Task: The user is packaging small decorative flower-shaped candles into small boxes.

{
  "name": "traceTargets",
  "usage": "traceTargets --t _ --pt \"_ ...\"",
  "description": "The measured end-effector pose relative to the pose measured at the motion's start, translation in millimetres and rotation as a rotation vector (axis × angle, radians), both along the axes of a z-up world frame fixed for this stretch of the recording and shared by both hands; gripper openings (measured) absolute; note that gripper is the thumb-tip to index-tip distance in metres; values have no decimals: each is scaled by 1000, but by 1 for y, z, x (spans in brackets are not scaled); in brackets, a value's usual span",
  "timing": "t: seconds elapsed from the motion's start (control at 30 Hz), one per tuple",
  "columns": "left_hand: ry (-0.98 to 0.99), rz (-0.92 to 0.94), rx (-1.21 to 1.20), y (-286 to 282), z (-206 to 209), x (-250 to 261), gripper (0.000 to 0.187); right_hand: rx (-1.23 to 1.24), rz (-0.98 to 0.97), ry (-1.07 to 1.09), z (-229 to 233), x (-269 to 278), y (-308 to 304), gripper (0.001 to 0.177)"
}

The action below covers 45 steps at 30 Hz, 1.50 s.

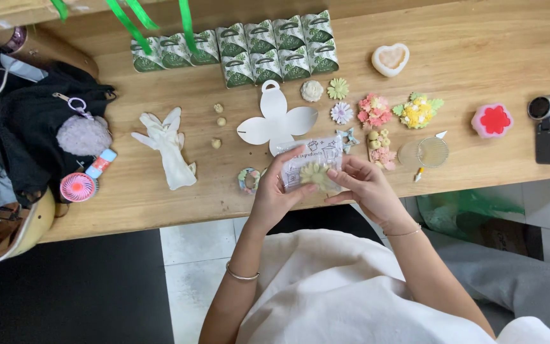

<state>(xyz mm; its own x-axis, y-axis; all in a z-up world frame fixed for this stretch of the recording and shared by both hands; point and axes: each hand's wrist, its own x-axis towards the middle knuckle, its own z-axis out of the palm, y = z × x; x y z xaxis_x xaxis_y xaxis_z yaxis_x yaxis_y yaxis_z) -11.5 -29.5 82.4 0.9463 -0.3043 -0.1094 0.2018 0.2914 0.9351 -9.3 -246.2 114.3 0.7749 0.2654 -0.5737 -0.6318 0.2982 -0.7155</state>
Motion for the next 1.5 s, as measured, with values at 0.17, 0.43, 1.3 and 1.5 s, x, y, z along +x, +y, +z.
traceTargets --t 0.17,0.43,1.3,1.5 --pt "-40 -49 3 -1 20 -8 110 -43 -20 -118 -13 -16 -13 25" --pt "-566 29 499 5 25 -23 72 -164 35 -224 -23 -42 -24 26" --pt "-326 -154 456 21 2 -30 52 2 -150 -189 -28 -46 8 21" --pt "-70 -184 387 14 -3 -31 91 49 -196 -195 -33 -47 -3 20"
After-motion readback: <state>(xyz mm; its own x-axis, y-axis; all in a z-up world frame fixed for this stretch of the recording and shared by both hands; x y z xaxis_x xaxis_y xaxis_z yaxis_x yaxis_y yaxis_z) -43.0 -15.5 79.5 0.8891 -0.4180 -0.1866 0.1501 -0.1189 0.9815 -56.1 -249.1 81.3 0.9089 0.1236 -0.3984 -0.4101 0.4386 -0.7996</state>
